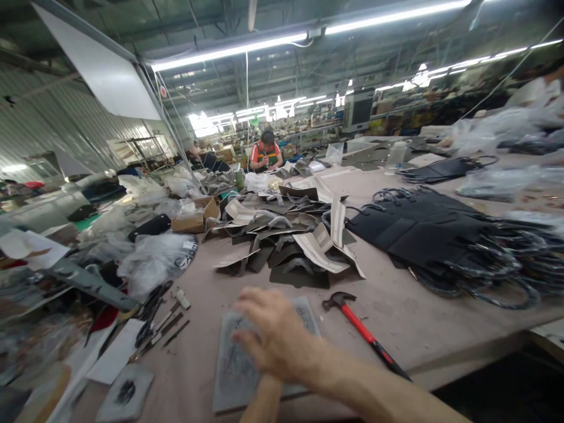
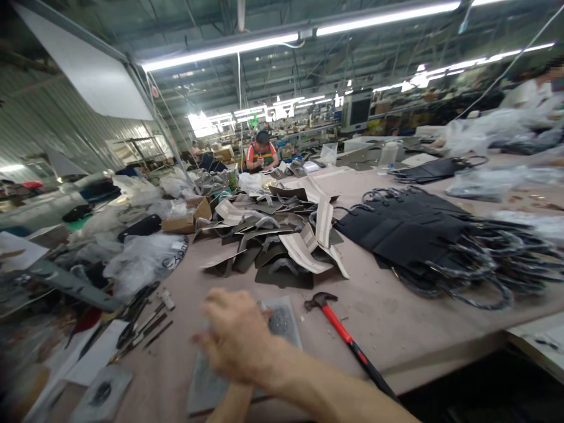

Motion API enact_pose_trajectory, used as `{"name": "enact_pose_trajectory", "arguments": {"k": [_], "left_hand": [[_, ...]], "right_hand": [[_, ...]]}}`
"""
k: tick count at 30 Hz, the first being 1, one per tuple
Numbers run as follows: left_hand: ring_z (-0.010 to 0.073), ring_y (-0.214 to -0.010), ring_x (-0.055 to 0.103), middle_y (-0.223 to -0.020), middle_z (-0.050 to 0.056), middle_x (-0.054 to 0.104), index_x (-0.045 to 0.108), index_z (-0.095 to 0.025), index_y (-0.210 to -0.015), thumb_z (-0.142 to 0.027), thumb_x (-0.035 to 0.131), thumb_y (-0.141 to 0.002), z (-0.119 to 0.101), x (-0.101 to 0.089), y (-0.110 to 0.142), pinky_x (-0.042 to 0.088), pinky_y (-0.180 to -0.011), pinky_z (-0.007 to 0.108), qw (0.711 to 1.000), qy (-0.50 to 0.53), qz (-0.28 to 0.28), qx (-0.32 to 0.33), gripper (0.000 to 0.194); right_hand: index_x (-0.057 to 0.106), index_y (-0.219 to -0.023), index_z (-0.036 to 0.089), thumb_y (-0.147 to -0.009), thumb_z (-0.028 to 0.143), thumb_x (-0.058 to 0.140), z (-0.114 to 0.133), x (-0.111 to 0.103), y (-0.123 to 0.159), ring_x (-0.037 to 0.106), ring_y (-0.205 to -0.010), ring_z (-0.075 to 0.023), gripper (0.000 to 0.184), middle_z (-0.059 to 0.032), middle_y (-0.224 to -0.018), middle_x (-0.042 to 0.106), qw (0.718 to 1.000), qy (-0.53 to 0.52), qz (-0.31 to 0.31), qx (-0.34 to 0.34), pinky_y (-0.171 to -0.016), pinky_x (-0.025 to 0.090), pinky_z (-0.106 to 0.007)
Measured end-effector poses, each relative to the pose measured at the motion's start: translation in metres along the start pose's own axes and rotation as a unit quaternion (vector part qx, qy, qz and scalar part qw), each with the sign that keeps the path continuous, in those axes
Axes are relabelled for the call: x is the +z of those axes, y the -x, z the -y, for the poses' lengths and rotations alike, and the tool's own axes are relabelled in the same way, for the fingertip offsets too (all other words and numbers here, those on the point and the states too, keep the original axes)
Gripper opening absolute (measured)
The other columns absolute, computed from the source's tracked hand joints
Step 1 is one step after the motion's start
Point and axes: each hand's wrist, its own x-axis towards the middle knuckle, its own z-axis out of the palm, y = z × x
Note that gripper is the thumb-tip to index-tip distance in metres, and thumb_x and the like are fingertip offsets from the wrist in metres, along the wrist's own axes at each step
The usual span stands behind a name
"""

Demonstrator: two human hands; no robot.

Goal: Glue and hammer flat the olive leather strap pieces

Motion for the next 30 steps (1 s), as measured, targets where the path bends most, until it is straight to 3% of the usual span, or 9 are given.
{"name": "enact_pose_trajectory", "arguments": {"k": [3, 6, 12, 15, 18, 21, 23, 25, 30], "left_hand": [[0.0211, -0.064, 0.062, -0.059, 0.001, 0.061, 0.067, -0.018, -0.073, -0.026, 0.053, -0.089, 0.007, 0.002, 0.002, 0.053, -0.058, 0.025, 1.0, -0.008, -0.014, -0.01, 0.023], [0.0208, -0.067, 0.065, -0.07, 0.003, 0.069, 0.068, -0.017, -0.081, -0.029, 0.066, -0.082, 0.018, 0.004, 0.005, 0.053, -0.065, 0.026, 1.0, -0.015, -0.008, -0.024, 0.012], [0.022, -0.07, 0.066, -0.073, 0.004, 0.07, 0.068, -0.018, -0.086, -0.035, 0.067, -0.082, 0.025, 0.005, 0.007, 0.052, -0.068, 0.029, 0.998, -0.008, 0.0, -0.054, 0.017], [0.0206, -0.07, 0.066, -0.073, 0.004, 0.07, 0.067, -0.017, -0.085, -0.035, 0.067, -0.082, 0.019, 0.004, 0.007, 0.051, -0.068, 0.028, 0.998, 0.001, 0.007, -0.065, 0.018], [0.0185, -0.07, 0.065, -0.073, 0.003, 0.069, 0.066, -0.017, -0.083, -0.034, 0.067, -0.082, 0.015, 0.004, 0.007, 0.051, -0.068, 0.026, 0.997, 0.016, 0.01, -0.069, 0.017], [0.018, -0.074, 0.067, -0.077, 0.004, 0.072, 0.066, -0.017, -0.086, -0.035, 0.068, -0.081, 0.015, 0.005, 0.007, 0.053, -0.072, 0.027, 0.995, 0.056, 0.004, -0.083, 0.019], [0.0186, -0.079, 0.07, -0.083, 0.006, 0.074, 0.065, -0.016, -0.09, -0.037, 0.07, -0.081, 0.016, 0.003, 0.006, 0.055, -0.077, 0.029, 0.988, 0.11, -0.023, -0.11, 0.024], [0.0195, -0.082, 0.072, -0.086, 0.008, 0.076, 0.064, -0.015, -0.092, -0.041, 0.072, -0.079, 0.015, -0.004, 0.004, 0.056, -0.079, 0.03, 0.974, 0.161, -0.069, -0.141, 0.03], [0.0193, -0.086, 0.073, -0.089, 0.008, 0.077, 0.066, -0.015, -0.091, -0.041, 0.076, -0.076, 0.009, -0.03, -0.001, 0.056, -0.083, 0.031, 0.973, 0.167, -0.094, -0.131, 0.031]], "right_hand": [[0.059, -0.128, 0.018, -0.093, 0.033, 0.059, -0.084, -0.029, -0.027, 0.054, -0.121, -0.0268, 0.038, -0.0155, -0.14, 0.055, 0.948, 0.246, 0.084, 0.184, -0.102, 0.038, -0.039], [0.062, -0.12, 0.003, -0.088, 0.021, 0.061, -0.157, -0.045, -0.036, 0.058, -0.117, -0.0331, 0.037, -0.0268, -0.126, 0.061, 0.903, 0.306, 0.117, 0.277, -0.095, 0.039, -0.042], [0.069, -0.096, 0.01, -0.095, 0.02, 0.054, -0.212, -0.054, -0.027, 0.067, -0.092, -0.0209, 0.018, -0.0111, -0.094, 0.073, 0.883, 0.324, 0.147, 0.305, -0.089, 0.044, -0.037], [0.07, -0.096, 0.009, -0.096, 0.013, 0.044, -0.213, -0.077, -0.026, 0.07, -0.09, -0.0234, 0.026, -0.0174, -0.092, 0.073, 0.885, 0.324, 0.118, 0.312, -0.08, 0.042, -0.034], [0.067, -0.109, 0.008, -0.102, 0.026, 0.036, -0.2, -0.1, -0.012, 0.069, -0.09, -0.026, 0.037, -0.0204, -0.096, 0.073, 0.887, 0.321, 0.076, 0.323, -0.076, 0.043, -0.033], [0.065, -0.117, 0.012, -0.1, 0.042, 0.041, -0.168, -0.098, 0.029, 0.068, -0.093, -0.025, 0.042, -0.0155, -0.103, 0.074, 0.931, 0.154, -0.013, 0.331, -0.079, 0.047, -0.032], [0.065, -0.118, 0.016, -0.094, 0.049, 0.05, -0.141, -0.077, 0.07, 0.068, -0.096, -0.0246, 0.043, -0.0105, -0.106, 0.074, 0.934, -0.061, -0.073, 0.345, -0.082, 0.051, -0.032], [0.065, -0.116, 0.018, -0.089, 0.053, 0.055, -0.119, -0.043, 0.115, 0.068, -0.096, -0.0252, 0.045, -0.0077, -0.103, 0.075, 0.899, -0.208, -0.073, 0.378, -0.083, 0.053, -0.034], [0.062, -0.083, 0.022, -0.084, 0.062, 0.053, -0.094, 0.031, 0.199, 0.064, -0.068, -0.0237, 0.041, -0.0029, -0.069, 0.067, 0.838, -0.227, -0.028, 0.495, -0.062, 0.051, -0.034]]}}
